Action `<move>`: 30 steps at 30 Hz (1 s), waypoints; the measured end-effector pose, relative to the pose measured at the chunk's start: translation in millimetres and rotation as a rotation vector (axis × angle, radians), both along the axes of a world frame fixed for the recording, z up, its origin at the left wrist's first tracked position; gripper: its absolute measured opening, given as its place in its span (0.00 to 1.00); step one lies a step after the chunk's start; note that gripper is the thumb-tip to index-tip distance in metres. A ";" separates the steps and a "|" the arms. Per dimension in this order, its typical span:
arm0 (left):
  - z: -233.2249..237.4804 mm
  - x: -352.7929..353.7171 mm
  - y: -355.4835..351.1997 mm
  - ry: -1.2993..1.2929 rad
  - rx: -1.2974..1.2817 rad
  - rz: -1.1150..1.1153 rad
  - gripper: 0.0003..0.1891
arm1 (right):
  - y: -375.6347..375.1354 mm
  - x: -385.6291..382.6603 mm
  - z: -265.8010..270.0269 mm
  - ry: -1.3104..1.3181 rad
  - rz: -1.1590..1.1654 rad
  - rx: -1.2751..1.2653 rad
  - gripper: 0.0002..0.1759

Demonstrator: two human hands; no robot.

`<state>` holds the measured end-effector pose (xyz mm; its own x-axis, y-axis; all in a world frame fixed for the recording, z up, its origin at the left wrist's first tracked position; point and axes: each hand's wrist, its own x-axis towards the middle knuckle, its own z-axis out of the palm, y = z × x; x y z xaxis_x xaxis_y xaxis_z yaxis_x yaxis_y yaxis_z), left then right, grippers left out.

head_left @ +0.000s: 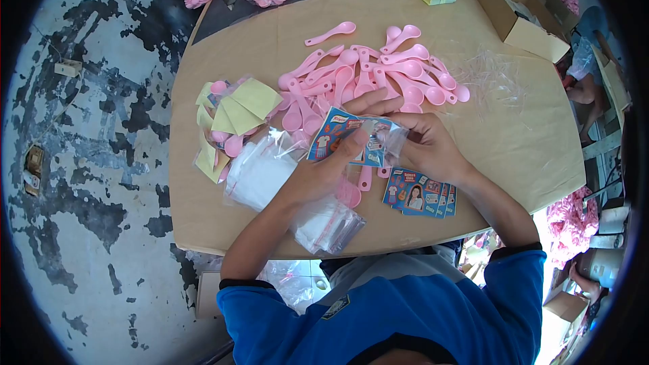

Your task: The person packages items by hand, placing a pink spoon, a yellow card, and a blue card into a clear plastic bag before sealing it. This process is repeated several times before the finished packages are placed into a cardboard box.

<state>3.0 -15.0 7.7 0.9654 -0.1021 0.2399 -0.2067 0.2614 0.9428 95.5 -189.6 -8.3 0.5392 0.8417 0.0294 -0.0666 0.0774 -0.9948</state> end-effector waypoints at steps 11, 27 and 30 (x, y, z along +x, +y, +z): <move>5.3 -2.5 -1.8 0.045 0.014 0.243 0.22 | 2.0 7.1 -9.3 -0.090 -0.071 0.065 0.18; 7.0 -5.0 13.6 -0.001 0.058 0.304 0.30 | -0.1 12.9 -0.7 0.122 -0.084 0.198 0.39; 8.6 -3.6 15.1 -0.087 0.117 0.320 0.28 | -6.9 9.5 10.6 -0.104 -0.161 0.102 0.18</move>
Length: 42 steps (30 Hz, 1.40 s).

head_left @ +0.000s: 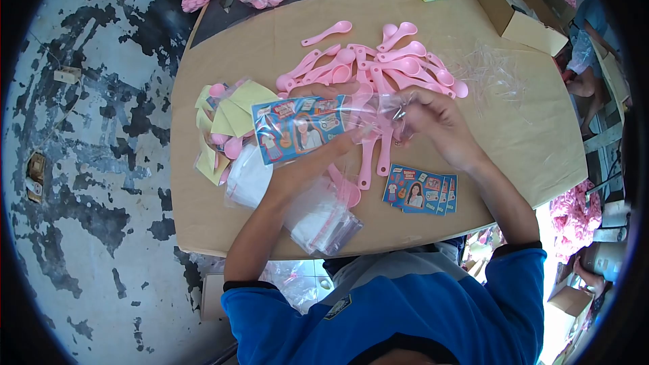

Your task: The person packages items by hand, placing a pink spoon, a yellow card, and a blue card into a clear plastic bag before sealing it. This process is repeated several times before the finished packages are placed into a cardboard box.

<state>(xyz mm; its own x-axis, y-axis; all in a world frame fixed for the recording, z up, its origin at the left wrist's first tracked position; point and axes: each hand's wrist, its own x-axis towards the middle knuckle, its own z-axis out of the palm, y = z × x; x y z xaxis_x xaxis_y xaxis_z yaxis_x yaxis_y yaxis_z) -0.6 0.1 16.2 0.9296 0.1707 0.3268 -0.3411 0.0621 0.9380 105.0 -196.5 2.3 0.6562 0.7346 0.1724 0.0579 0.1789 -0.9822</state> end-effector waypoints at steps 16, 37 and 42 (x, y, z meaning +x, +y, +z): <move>2.8 3.9 18.6 -0.134 -0.136 0.123 0.25 | 11.0 -13.5 -11.8 -1.344 0.045 -0.640 0.16; 2.9 0.9 9.3 -0.116 -0.202 0.007 0.31 | -12.4 3.9 6.2 0.141 -0.128 0.126 0.11; 3.0 6.1 13.3 -0.093 -0.250 0.019 0.33 | -22.4 21.3 4.7 0.211 -0.246 0.248 0.09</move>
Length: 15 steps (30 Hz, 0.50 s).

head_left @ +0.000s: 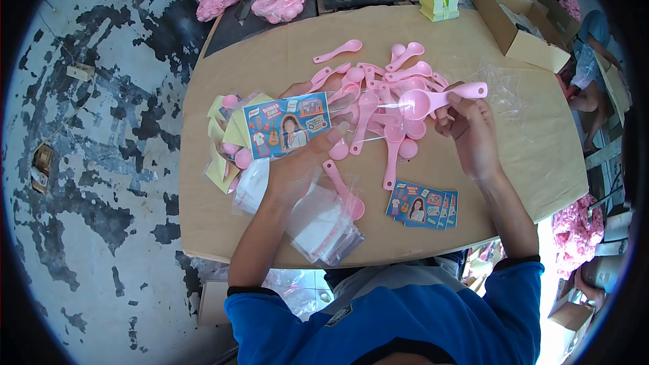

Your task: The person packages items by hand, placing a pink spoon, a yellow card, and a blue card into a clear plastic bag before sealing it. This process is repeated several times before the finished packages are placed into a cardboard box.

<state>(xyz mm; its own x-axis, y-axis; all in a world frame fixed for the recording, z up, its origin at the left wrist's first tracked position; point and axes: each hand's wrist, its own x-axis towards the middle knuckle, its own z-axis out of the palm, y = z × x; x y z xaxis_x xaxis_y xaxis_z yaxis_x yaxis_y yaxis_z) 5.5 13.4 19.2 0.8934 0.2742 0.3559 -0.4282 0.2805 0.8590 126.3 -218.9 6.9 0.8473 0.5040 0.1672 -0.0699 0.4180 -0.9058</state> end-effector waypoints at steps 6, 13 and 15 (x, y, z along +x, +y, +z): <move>3.3 0.4 -3.1 -0.011 0.010 -0.012 0.34 | -1.9 -2.1 4.8 -0.001 0.064 0.001 0.10; 3.5 0.9 -2.5 0.004 -0.014 -0.020 0.39 | -1.6 -2.2 7.5 0.029 0.085 -0.010 0.11; 0.3 1.1 0.3 -0.004 0.026 -0.044 0.41 | -1.3 -2.5 8.4 0.042 0.076 -0.019 0.11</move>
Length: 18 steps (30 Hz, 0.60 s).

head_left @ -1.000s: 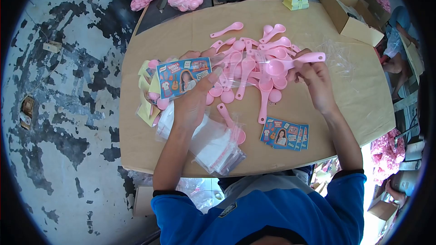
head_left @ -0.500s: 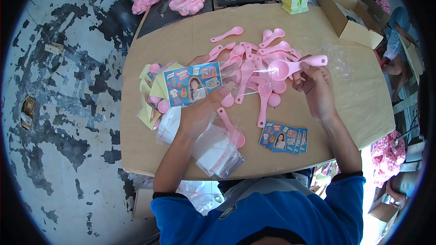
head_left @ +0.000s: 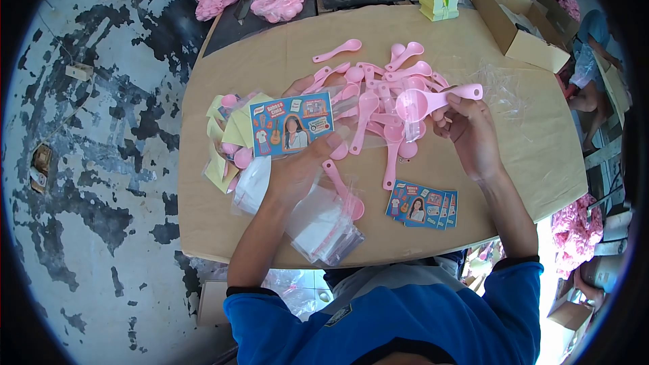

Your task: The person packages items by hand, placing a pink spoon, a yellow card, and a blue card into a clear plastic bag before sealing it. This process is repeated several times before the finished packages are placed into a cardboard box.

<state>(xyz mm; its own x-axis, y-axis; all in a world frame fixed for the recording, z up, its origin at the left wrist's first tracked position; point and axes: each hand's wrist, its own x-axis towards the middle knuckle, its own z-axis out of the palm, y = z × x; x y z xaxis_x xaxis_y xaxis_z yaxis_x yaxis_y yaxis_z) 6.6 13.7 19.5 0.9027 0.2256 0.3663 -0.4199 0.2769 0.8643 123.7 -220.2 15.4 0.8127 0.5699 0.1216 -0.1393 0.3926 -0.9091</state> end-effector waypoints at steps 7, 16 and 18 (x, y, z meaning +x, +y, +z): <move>1.7 -2.1 1.6 -0.011 0.121 -0.031 0.46 | -0.6 1.5 0.6 0.050 0.048 0.018 0.11; -2.1 -1.2 -1.6 -0.008 0.076 0.017 0.38 | 0.0 0.7 2.8 0.052 0.063 -0.023 0.14; -1.9 -1.0 -1.6 -0.007 0.101 0.037 0.39 | -0.6 1.8 2.5 0.047 0.059 -0.020 0.15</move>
<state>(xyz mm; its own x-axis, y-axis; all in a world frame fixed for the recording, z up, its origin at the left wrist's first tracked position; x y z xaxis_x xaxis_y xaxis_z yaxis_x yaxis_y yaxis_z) 5.5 12.1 17.6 0.8919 0.2206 0.3947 -0.4340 0.1727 0.8842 125.6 -220.8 17.8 0.7821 0.6189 0.0719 -0.2046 0.3641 -0.9086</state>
